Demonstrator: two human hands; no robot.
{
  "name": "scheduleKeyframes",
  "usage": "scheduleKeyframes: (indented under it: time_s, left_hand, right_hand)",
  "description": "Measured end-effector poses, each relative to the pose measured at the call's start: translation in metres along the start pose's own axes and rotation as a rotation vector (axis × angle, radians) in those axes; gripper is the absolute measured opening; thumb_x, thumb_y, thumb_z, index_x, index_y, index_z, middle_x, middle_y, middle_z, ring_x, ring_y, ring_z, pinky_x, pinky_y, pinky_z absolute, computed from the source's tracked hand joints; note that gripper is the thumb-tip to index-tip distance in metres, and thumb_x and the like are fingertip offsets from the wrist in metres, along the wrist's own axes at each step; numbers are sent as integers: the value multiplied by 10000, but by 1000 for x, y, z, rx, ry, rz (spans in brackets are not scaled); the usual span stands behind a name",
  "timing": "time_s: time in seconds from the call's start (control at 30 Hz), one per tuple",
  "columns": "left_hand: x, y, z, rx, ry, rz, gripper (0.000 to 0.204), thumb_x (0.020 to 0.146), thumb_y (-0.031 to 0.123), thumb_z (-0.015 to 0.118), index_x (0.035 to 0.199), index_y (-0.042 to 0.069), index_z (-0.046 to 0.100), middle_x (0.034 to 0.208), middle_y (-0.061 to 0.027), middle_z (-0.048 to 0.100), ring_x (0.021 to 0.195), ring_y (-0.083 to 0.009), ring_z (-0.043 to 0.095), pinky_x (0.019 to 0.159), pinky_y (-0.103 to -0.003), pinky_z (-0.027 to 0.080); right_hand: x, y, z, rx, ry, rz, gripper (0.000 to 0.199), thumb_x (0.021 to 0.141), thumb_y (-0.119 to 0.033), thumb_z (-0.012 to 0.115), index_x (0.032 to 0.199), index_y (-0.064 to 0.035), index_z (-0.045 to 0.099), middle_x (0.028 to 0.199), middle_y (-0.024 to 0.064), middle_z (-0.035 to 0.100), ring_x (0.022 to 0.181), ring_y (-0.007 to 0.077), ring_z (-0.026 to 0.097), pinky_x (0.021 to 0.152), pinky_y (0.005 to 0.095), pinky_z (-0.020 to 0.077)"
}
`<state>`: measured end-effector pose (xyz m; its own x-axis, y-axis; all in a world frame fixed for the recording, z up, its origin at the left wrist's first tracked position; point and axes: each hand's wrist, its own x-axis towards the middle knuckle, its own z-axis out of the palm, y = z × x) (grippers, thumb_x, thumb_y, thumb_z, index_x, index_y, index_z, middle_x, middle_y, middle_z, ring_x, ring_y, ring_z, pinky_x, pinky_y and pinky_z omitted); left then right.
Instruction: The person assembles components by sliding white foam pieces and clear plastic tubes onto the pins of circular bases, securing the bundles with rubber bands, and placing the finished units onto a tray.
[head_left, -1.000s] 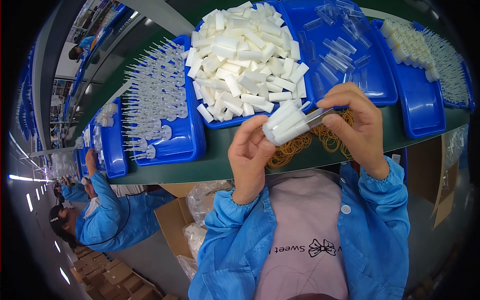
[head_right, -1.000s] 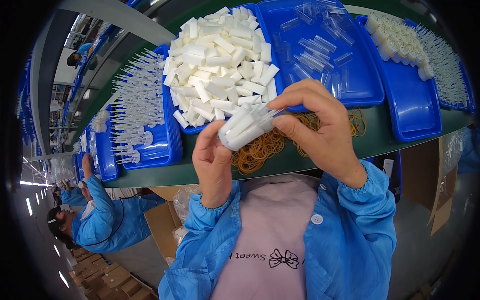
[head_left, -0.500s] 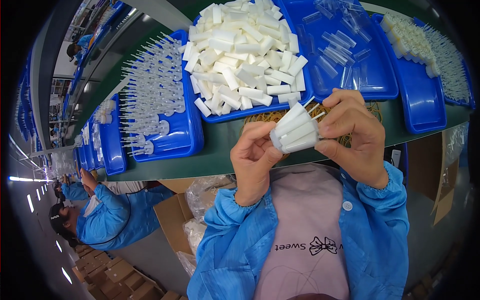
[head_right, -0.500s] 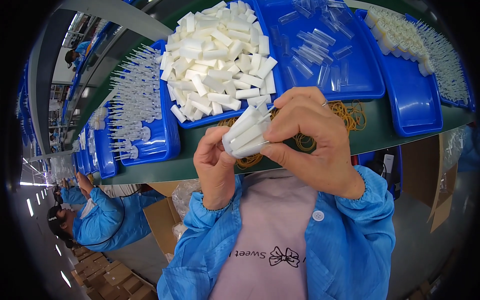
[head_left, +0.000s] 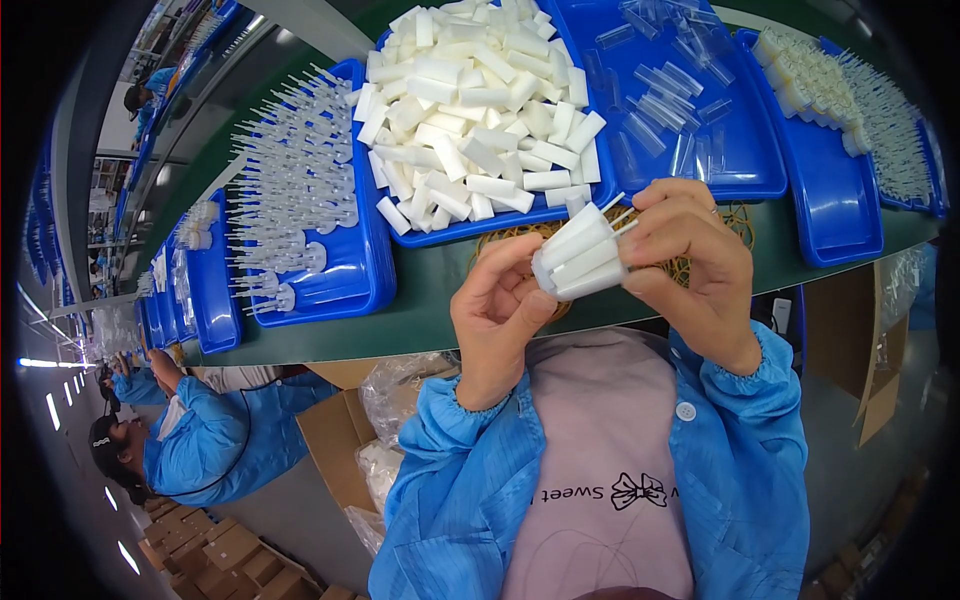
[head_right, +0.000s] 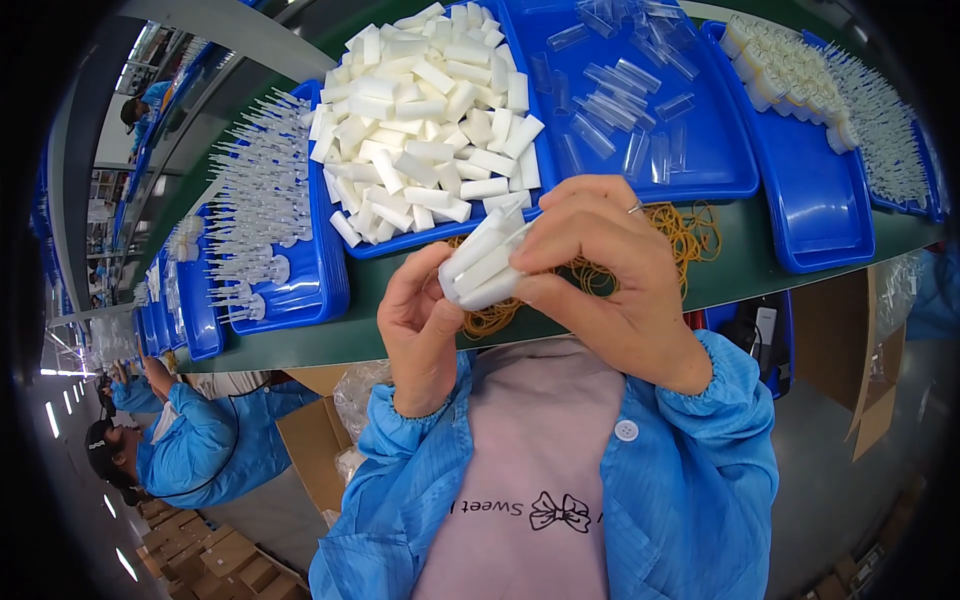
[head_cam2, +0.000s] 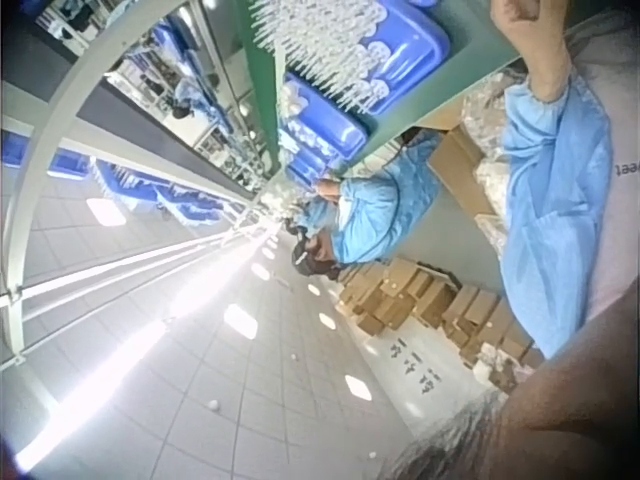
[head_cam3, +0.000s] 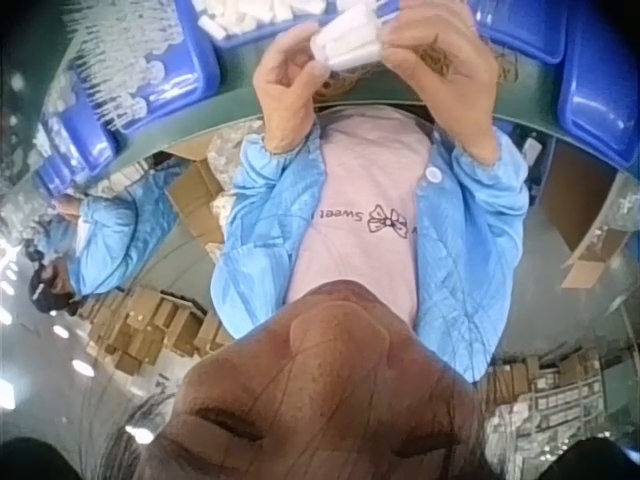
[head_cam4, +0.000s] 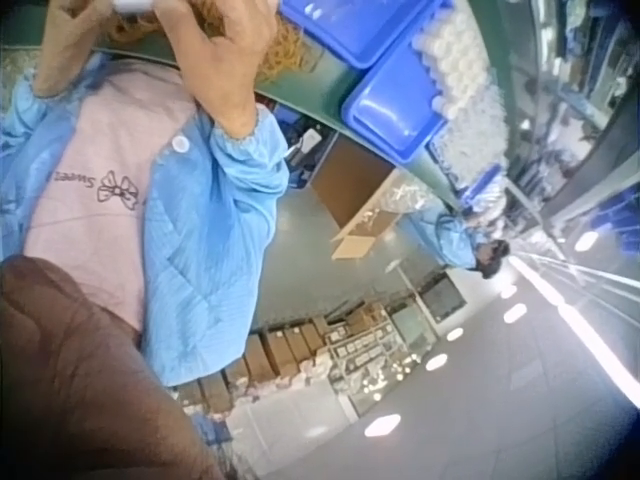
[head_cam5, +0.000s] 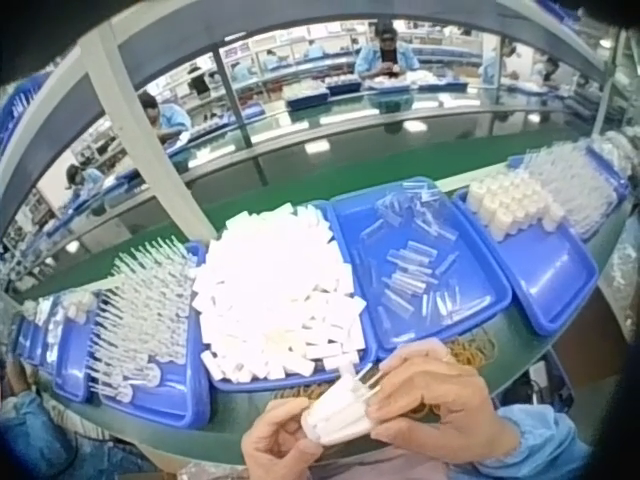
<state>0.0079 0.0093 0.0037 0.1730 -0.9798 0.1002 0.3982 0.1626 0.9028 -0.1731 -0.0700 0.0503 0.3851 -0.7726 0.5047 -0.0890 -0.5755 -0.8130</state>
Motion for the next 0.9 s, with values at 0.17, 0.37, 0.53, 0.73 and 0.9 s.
scheduleKeyframes:
  time_s: [0.17, 0.37, 0.53, 0.73, 0.9]
  left_hand:
    - [-1, 6, -4, -60, 0, -2, 533, 781, -96, 603, 1285, -24, 444, 1184, -153, 532, 1092, -240, 562, 934, -349, 466]
    - [-1, 11, -2, -60, 41, 16, 516, 771, -122, 575, 1265, -32, 456, 1175, -148, 535, 1092, -244, 563, 938, -351, 464]
    - [-2, 12, -4, -29, 54, 0, 504, 763, -131, 566, 1249, -38, 468, 1187, -145, 526, 1087, -242, 564, 945, -355, 461]
    - [-1, 8, -5, 169, 28, 162, 438, 734, -134, 609, 1160, -58, 543, 1194, -141, 490, 1087, -229, 549, 945, -358, 470]
    - [-2, 11, -3, 192, 30, 161, 432, 705, -148, 632, 1123, -55, 577, 1207, -135, 470, 1098, -224, 535, 931, -360, 486]
  right_hand:
    - [22, -11, -19, -187, -100, -110, 177, 723, -36, 667, 899, -46, 668, 901, 70, 630, 900, 249, 559, 810, 359, 420]
    - [42, -11, -24, -286, -363, -199, 306, 603, -86, 753, 897, -86, 668, 893, 50, 612, 924, 264, 549, 828, 378, 421]
    - [45, -9, -20, -289, -409, -214, 292, 593, -99, 767, 871, -104, 678, 863, 26, 613, 907, 253, 555, 860, 398, 417]
    - [44, -5, -16, -213, -404, -170, 250, 610, -83, 766, 844, -100, 680, 804, 29, 608, 878, 239, 568, 925, 436, 407]
    - [42, -6, -16, -260, -418, -235, 263, 612, -78, 760, 863, -91, 681, 812, 30, 609, 869, 235, 571, 917, 442, 410]
